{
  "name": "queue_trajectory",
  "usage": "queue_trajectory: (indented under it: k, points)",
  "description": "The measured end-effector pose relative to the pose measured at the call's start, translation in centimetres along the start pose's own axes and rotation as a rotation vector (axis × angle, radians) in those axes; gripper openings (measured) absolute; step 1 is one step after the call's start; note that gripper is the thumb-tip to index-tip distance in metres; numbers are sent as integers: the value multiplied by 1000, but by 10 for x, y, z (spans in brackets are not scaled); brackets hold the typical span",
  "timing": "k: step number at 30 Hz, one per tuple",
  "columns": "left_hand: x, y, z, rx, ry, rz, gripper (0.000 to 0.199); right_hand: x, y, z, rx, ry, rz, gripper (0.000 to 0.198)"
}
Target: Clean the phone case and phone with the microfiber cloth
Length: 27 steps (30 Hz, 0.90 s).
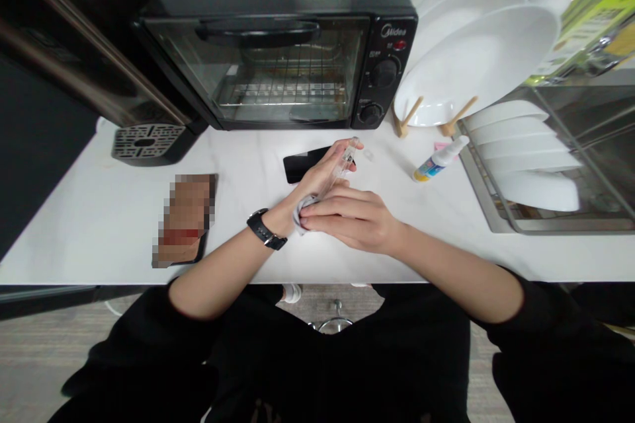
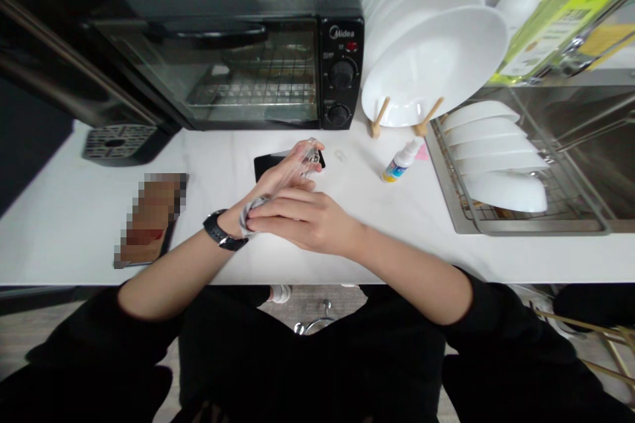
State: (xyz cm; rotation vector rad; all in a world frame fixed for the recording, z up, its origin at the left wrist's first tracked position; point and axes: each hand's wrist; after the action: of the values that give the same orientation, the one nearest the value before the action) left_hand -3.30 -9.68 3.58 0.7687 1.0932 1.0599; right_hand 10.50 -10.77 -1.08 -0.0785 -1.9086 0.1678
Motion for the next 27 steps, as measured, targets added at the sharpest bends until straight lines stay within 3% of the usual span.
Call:
queue_trajectory:
  k: [6, 8, 10, 14, 19, 24, 27]
  points:
    - [9, -7, -4, -50, -27, 36, 23, 1, 5, -6, -36, 4, -49, 27]
    - [17, -13, -7, -156, -48, 29, 23, 3, 10, -12, -87, 88, -52, 26]
    - [22, -18, -11, -229, -146, 20, 16, 5, 19, -20, -177, 207, -38, 27]
    - [20, -17, -10, -189, -182, -145, 19, 7, 39, -36, -365, 342, 90, 31]
    - [12, -11, -6, -204, -152, -198, 22, -1, 53, -38, -361, 287, 225, 22]
    - [18, -16, -7, -215, -119, -249, 29, -3, 46, -30, -287, 222, 226, 24]
    - [22, -18, -8, -230, -106, -228, 18, -3, 36, -23, -233, 193, 212, 26]
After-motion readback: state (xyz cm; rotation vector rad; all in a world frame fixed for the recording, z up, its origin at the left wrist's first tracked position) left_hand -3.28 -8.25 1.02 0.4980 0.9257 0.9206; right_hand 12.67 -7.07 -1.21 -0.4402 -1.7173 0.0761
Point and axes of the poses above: each hand's wrist, its own x-axis towards the middle knuckle, its own z-axis out of the palm, y = z × x, and after that the axes turned 8 degrees about y, right-handed
